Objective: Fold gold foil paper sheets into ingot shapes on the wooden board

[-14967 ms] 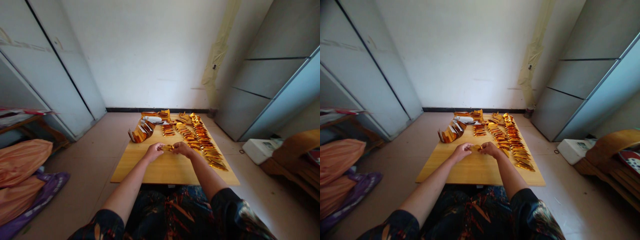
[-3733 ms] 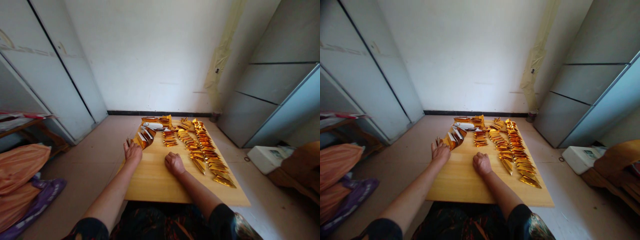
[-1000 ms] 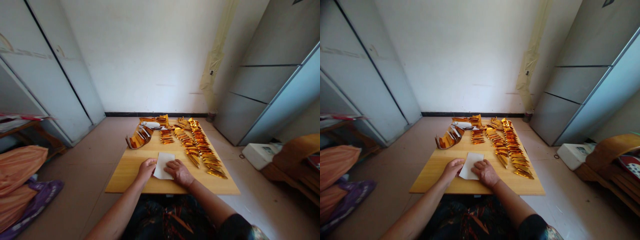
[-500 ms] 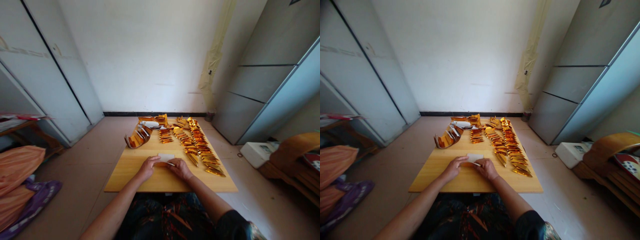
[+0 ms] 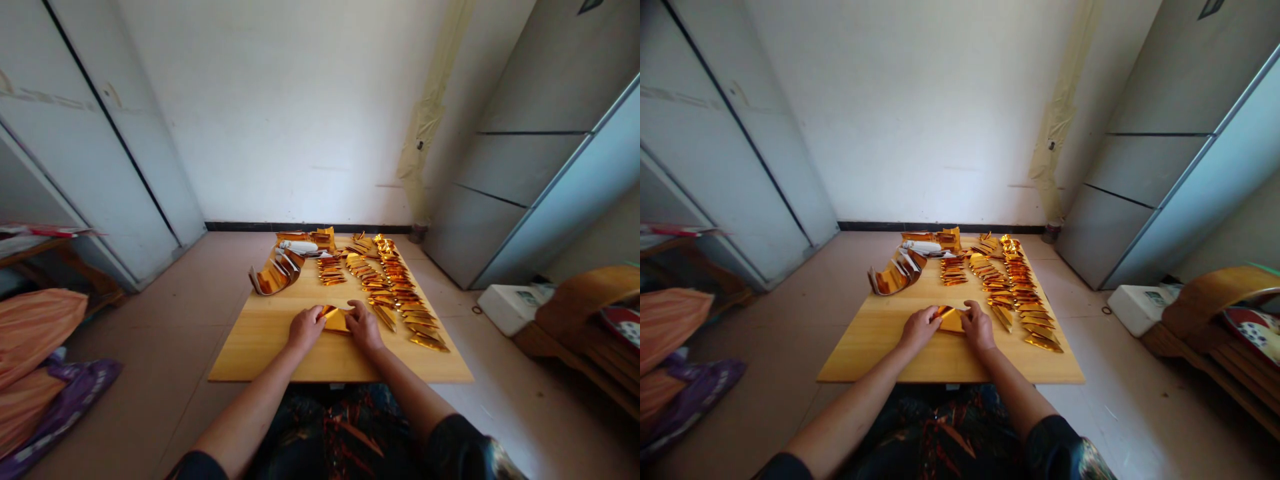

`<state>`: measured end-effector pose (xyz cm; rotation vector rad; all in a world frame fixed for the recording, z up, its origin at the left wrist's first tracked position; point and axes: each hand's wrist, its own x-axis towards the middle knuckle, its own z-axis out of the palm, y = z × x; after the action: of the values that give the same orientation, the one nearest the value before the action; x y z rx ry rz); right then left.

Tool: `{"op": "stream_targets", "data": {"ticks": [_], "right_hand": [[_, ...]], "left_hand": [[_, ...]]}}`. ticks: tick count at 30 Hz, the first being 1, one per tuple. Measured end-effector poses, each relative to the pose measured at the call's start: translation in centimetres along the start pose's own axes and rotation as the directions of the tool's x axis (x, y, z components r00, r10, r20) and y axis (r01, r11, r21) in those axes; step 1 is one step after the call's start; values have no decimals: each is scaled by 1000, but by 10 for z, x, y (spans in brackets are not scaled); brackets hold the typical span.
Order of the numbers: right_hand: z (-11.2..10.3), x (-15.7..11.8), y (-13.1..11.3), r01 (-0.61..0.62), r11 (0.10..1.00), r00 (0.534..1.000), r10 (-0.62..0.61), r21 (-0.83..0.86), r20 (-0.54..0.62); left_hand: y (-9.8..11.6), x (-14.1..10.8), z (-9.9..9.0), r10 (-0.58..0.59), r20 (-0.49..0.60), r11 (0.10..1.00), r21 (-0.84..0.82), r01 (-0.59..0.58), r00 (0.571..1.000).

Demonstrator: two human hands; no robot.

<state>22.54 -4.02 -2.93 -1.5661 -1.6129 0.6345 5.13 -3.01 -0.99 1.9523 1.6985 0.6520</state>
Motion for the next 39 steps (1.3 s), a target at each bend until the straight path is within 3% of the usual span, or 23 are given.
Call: {"op": "stream_targets", "data": {"ticks": [5,10,20,39], "right_hand": [[5,7,-12,31,951,1000,-29,-307,9],[10,14,-15,147,838,989,-107,-526,106],[14,19,-12,105,813,993,-52,-572,107],[9,28,-28,7,777,989,89,-630,122]], "left_hand": [[1,-4,5,30,-59,991,133,-22,998],[-7,-6,11,190,-85,969,174,-173,978],[-8,-8,16,206,-133,942,294,-160,969],[-1,0,14,77,-84,921,388,-38,993]]}}
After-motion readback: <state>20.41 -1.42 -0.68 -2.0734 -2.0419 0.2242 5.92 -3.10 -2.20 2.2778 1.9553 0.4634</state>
